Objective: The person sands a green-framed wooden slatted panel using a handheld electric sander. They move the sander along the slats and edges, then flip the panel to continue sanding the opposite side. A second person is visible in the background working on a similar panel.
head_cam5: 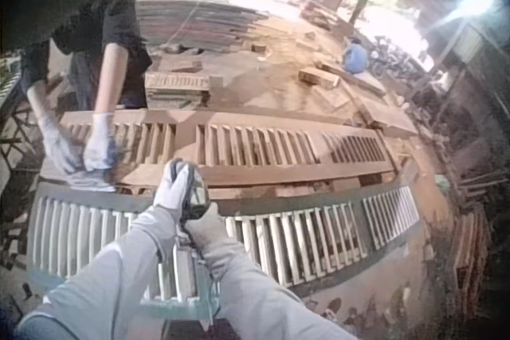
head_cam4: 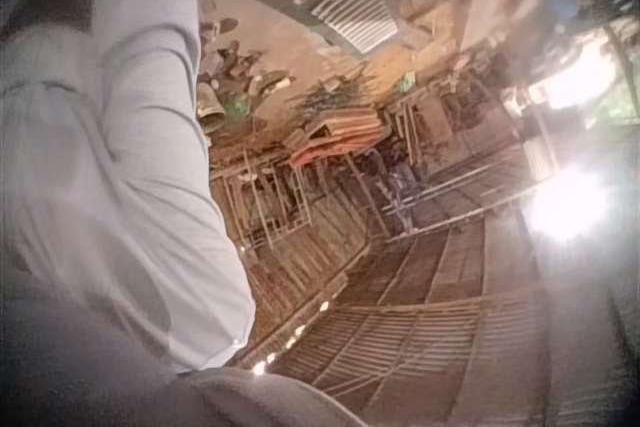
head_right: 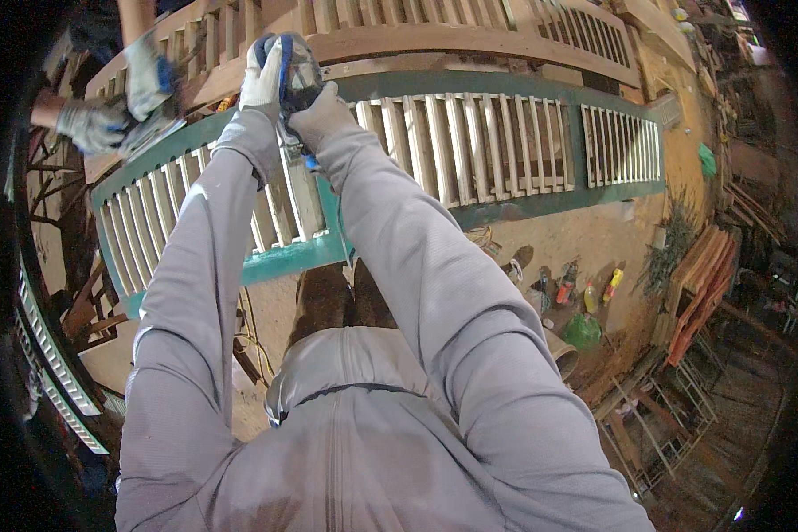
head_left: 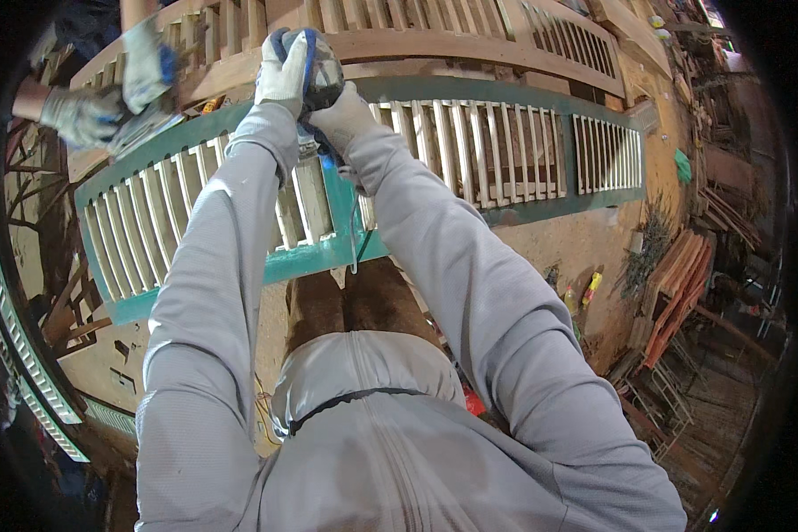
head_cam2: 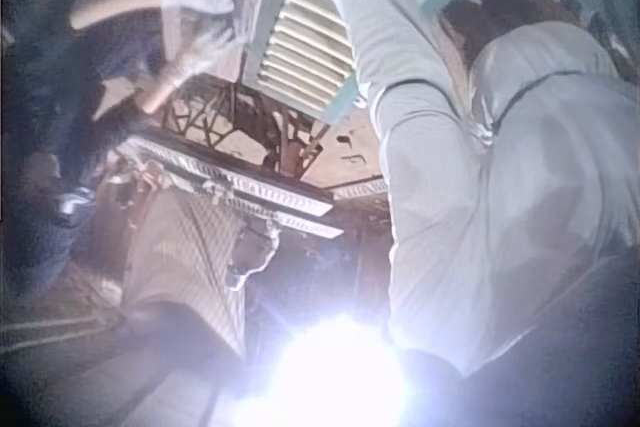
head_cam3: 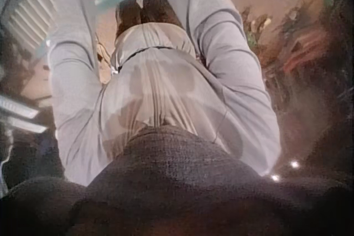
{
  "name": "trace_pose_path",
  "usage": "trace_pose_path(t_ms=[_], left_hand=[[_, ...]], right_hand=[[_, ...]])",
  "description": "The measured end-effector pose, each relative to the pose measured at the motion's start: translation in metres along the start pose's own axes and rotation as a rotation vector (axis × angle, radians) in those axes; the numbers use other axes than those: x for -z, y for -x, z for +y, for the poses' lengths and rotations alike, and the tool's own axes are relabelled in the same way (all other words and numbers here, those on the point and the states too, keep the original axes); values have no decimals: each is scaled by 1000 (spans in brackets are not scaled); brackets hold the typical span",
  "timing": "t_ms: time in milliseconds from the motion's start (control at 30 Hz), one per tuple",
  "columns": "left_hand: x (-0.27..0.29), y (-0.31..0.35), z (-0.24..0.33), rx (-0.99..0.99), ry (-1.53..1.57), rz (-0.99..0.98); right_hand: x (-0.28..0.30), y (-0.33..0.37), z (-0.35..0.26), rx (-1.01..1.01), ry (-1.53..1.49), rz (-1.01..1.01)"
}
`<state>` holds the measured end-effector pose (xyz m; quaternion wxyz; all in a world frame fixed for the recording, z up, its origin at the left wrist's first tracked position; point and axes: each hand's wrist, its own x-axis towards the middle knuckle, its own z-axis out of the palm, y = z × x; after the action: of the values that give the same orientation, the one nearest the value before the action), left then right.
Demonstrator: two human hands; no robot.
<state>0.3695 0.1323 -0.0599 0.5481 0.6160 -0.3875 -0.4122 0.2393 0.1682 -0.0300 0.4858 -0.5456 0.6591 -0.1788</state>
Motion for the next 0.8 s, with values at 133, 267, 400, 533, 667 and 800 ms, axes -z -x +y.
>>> trace_pose_path(t_ms=[133,267,400,533,667,800], left_hand=[[-4,51,1,82,18,-76],[14,182,-1,3,107,-76],[21,271,12,-3,-268,-163],[20,264,28,191,-73,-158],[24,202,60,-401,-536,-65],[26,148,107,-684,-915,-196]], right_hand=[[-23,37,52,83,-416,-17],[-2,176,45,-125,-247,-11],[-14,254,138,-132,-223,-21],[15,243,103,-155,-44,-103],[35,184,65,88,89,-156],[67,101,30,363,250,-199]])
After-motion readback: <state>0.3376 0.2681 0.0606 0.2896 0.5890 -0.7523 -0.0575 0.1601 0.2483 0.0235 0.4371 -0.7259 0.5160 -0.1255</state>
